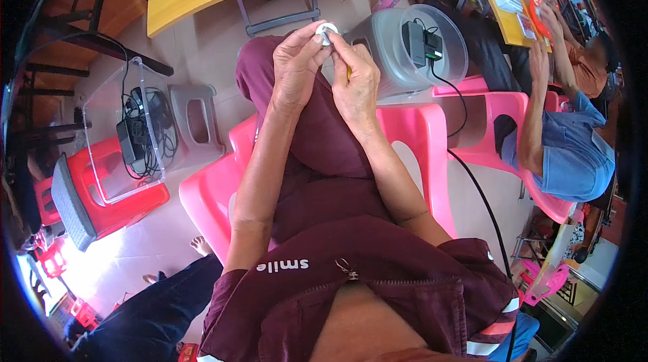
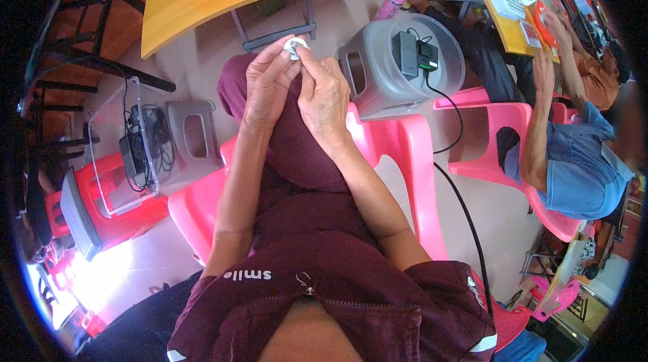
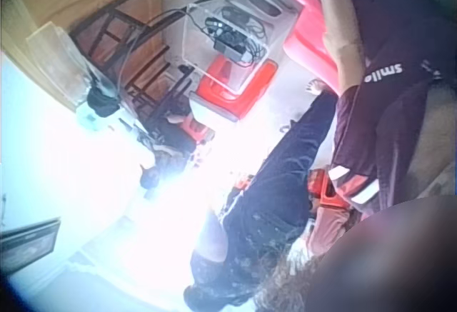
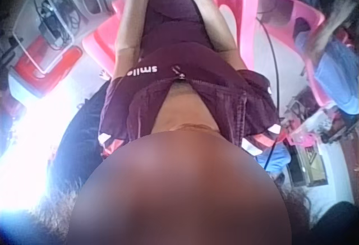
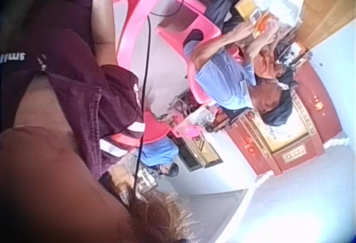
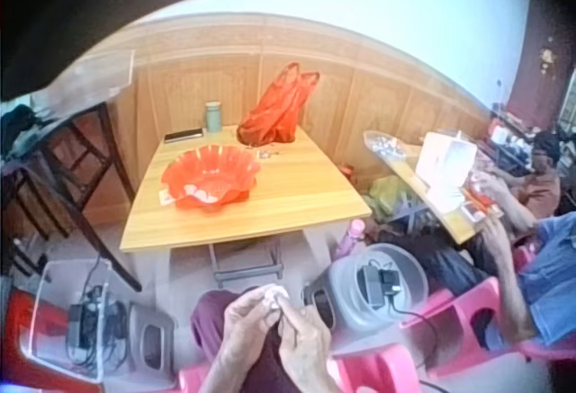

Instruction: The recorder is assembling small circular components, likely battery cells or related hardware, using a small yellow hand tool.

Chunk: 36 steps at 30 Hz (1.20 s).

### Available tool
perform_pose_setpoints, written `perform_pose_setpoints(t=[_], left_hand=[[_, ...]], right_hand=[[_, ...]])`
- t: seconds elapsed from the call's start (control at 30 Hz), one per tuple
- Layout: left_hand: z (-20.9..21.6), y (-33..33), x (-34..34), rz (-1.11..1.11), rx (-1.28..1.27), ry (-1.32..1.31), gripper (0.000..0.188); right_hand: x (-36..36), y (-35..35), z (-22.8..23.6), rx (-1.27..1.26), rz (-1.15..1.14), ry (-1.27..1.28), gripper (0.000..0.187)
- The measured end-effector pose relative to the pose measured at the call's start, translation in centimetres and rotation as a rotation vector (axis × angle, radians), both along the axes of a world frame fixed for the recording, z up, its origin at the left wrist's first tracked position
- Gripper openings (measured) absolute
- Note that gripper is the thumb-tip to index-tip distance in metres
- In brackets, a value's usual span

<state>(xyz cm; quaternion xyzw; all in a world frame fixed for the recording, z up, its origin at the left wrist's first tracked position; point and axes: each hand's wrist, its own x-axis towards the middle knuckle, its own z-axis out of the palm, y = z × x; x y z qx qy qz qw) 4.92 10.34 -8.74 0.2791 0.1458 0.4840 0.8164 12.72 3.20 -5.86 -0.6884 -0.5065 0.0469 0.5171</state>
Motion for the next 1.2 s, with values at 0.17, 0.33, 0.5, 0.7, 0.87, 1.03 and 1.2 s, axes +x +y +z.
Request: perform_pose_setpoints(t=[0.17,0.33,0.5,0.7,0.87,1.03,1.2], left_hand=[[0.1,-0.1,0.3,0.041,0.004,0.014,0.022],[0.1,-0.1,0.3,0.081,0.052,0.094,0.025],[0.3,-0.1,0.3,0.073,0.031,0.127,0.025],[0.6,-0.1,0.0,0.032,-0.008,0.105,0.027],[0.5,0.0,0.1,0.024,-0.005,0.113,0.027],[0.5,-0.1,0.2,0.031,0.013,0.112,0.028],[0.3,0.0,0.3,0.031,0.02,0.119,0.027]], right_hand=[[-0.2,0.2,0.1,-0.009,-0.02,0.03,0.033],[-0.2,0.2,0.0,-0.037,-0.033,-0.001,0.032],[-0.3,-0.5,0.7,-0.024,-0.055,-0.048,0.032],[0.2,-1.0,0.9,-0.012,-0.056,-0.159,0.03],[0.3,-1.0,0.8,-0.03,-0.063,-0.133,0.028],[0.2,-0.8,0.9,-0.021,-0.061,-0.092,0.026],[0.4,-0.7,0.6,-0.008,-0.036,-0.075,0.026]])
